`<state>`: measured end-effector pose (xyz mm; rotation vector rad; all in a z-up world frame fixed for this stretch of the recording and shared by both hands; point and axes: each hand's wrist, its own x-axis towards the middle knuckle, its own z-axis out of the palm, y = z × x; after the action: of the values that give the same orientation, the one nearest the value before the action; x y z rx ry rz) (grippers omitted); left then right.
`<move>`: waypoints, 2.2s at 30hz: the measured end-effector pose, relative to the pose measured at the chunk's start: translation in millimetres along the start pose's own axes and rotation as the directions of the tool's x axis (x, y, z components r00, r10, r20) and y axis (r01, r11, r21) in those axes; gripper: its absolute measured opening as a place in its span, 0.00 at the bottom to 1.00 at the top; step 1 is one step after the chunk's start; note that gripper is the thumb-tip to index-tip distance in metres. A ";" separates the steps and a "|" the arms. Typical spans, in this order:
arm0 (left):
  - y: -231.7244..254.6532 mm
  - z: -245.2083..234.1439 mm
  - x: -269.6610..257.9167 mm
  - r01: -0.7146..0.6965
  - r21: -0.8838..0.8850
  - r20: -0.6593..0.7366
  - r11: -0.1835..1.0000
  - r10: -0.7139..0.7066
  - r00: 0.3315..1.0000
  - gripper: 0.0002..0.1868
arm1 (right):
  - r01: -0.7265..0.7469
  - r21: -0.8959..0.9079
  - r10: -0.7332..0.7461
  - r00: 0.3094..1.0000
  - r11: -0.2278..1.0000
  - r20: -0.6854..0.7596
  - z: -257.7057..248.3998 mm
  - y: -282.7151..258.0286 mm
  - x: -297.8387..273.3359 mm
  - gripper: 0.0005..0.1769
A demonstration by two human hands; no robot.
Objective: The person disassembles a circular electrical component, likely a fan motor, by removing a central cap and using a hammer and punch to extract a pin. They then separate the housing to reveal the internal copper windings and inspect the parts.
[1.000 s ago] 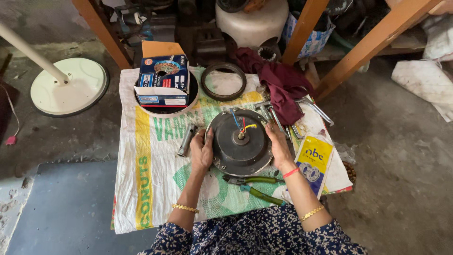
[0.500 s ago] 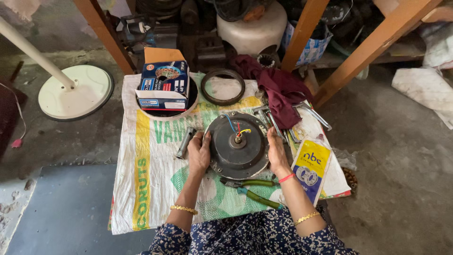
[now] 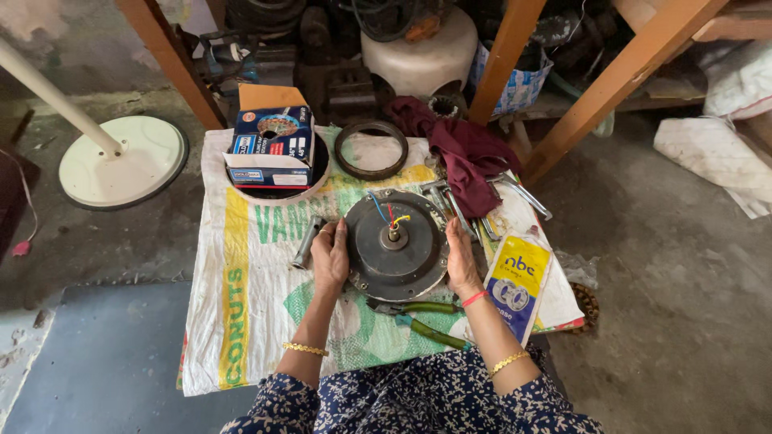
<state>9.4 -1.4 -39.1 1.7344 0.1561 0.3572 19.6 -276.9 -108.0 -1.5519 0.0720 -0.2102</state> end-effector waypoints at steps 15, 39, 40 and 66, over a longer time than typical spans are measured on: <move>19.7 -5.6 -8.2 -0.067 0.064 0.001 0.996 0.067 0.998 0.20 | 0.202 -0.056 -0.198 0.977 0.978 0.074 9.4 -45.8 -15.5 0.31; 21.6 2.7 -17.9 -0.154 0.023 -0.099 0.988 0.156 0.983 0.19 | 0.166 0.108 -0.178 0.977 0.980 0.116 12.3 -50.5 -20.6 0.25; 26.9 3.2 -20.4 -0.224 -0.028 -0.136 0.974 0.218 0.966 0.19 | 0.161 0.130 -0.178 0.976 0.978 0.123 13.4 -52.9 -19.6 0.26; 147.9 9.2 -29.6 -0.197 -0.155 0.070 0.968 0.210 0.975 0.05 | 0.109 0.151 -0.130 0.982 0.983 0.138 26.2 -94.6 -34.5 0.28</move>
<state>-29.3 -47.8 99.4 1.6200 -0.1106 0.4326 -17.9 -245.4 -16.2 -1.4256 -0.1507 -0.1912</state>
